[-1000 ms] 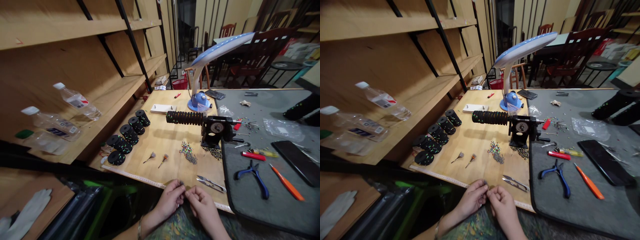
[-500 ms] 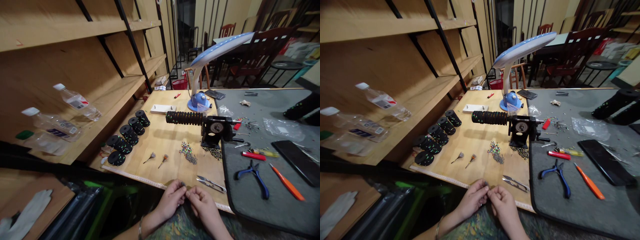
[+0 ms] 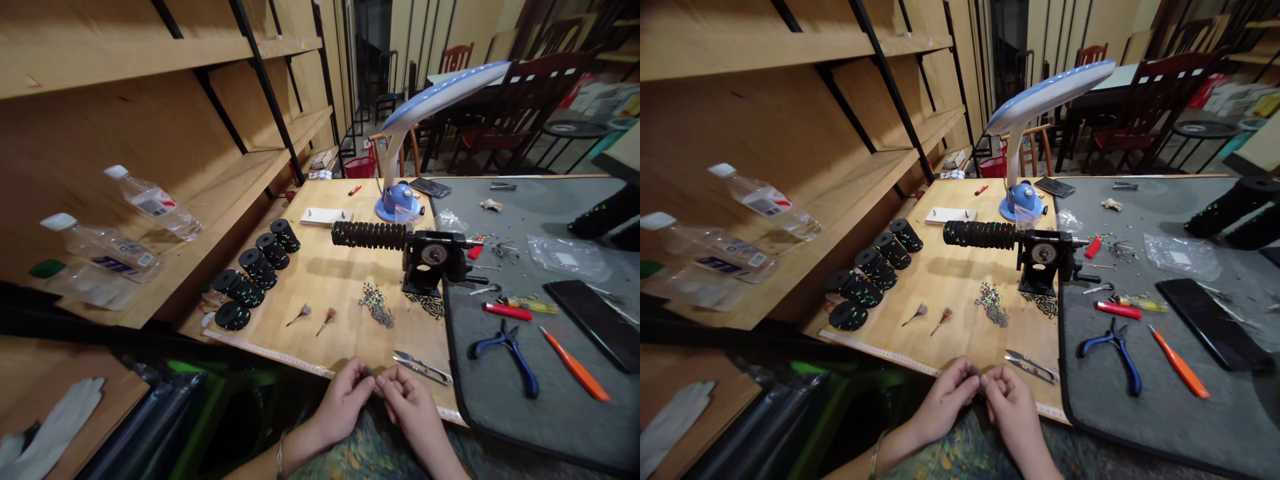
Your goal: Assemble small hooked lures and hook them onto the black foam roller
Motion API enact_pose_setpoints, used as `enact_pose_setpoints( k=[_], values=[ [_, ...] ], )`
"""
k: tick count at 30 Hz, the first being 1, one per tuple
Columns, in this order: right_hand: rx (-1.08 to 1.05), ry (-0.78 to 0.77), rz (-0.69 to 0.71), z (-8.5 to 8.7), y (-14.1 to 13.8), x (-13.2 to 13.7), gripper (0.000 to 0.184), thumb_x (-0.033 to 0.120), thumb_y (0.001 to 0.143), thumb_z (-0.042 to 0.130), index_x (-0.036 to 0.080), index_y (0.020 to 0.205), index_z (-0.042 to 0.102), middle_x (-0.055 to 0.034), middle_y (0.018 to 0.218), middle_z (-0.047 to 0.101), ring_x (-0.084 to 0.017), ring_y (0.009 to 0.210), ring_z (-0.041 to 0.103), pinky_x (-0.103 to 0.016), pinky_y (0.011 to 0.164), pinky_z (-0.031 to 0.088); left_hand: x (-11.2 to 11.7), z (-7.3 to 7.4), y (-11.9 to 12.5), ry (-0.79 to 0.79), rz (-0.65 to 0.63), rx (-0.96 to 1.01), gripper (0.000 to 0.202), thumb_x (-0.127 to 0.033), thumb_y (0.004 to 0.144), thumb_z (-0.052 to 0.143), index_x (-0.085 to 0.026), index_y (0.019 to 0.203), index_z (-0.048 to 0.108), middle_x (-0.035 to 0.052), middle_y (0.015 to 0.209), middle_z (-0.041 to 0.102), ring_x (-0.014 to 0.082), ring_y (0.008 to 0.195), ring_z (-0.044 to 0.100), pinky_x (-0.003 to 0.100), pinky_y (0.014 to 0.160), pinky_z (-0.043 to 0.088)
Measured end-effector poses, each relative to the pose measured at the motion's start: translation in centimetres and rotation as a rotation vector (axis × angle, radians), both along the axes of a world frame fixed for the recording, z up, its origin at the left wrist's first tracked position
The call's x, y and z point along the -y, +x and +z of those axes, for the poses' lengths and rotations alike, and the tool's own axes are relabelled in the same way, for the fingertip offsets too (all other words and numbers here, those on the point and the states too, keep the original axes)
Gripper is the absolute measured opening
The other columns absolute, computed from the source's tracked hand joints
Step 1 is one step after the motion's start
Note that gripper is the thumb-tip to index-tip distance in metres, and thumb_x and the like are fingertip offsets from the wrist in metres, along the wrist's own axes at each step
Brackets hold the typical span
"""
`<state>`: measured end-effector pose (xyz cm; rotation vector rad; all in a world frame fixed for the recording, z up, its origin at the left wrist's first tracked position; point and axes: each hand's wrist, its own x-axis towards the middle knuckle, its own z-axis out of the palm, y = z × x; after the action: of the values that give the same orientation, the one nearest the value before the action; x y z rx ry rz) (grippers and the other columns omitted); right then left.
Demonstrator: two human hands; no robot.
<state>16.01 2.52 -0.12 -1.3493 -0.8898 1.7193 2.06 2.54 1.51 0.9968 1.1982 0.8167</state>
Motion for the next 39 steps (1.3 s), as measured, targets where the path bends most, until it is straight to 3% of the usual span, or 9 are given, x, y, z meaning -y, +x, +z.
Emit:
enact_pose_setpoints(
  k=[9,18,27,33,39],
  values=[
    [-0.009,0.041,0.000,-0.2,0.0,0.1,0.056,0.071,0.063,0.066,0.018,0.073,0.053,0.0123,0.040,0.037,-0.004,0.034,0.028,-0.018,0.038,0.017,0.1,0.1,0.1,0.085,-0.049,-0.111,0.023,-0.037,0.083,0.058,-0.019,0.073,0.046,-0.0049,0.066,0.041,0.0130,0.065,0.038,0.026,0.063,0.034],
    [-0.087,0.007,-0.109,0.1,0.3,0.0,0.053,0.069,0.066,0.068,0.020,0.075,0.051,0.0143,0.036,0.032,-0.004,0.036,0.022,-0.018,0.039,0.015,0.4,-0.8,0.2,0.047,-0.082,-0.001,0.023,-0.037,0.083,0.058,-0.019,0.077,0.046,-0.0058,0.065,0.039,0.0122,0.063,0.037,0.026,0.063,0.033],
    [-0.116,0.009,-0.142,0.2,0.3,0.1,0.053,0.068,0.063,0.070,0.020,0.074,0.050,0.0149,0.040,0.028,-0.004,0.035,0.020,-0.018,0.038,0.013,0.2,-0.1,0.5,0.053,-0.046,0.028,0.025,-0.029,0.074,0.069,-0.018,0.079,0.048,-0.0028,0.074,0.047,0.0130,0.073,0.044,0.025,0.069,0.036],
    [-0.101,0.032,-0.142,-0.4,0.2,0.3,0.052,0.068,0.067,0.068,0.020,0.075,0.049,0.0148,0.042,0.028,-0.004,0.036,0.022,-0.017,0.038,0.015,0.1,-0.2,0.6,-0.061,-0.043,0.133,0.025,-0.035,0.075,0.066,-0.018,0.075,0.048,-0.0064,0.060,0.043,0.0085,0.054,0.037,0.022,0.052,0.029],
    [-0.120,0.033,-0.128,-0.9,0.2,0.6,0.049,0.066,0.070,0.067,0.021,0.075,0.048,0.0146,0.044,0.027,-0.004,0.037,0.022,-0.016,0.038,0.015,0.1,-0.7,0.7,-0.068,-0.024,0.128,0.016,-0.028,0.074,0.059,-0.019,0.073,0.046,-0.0073,0.055,0.042,0.0082,0.051,0.033,0.022,0.050,0.026]
  ],
)
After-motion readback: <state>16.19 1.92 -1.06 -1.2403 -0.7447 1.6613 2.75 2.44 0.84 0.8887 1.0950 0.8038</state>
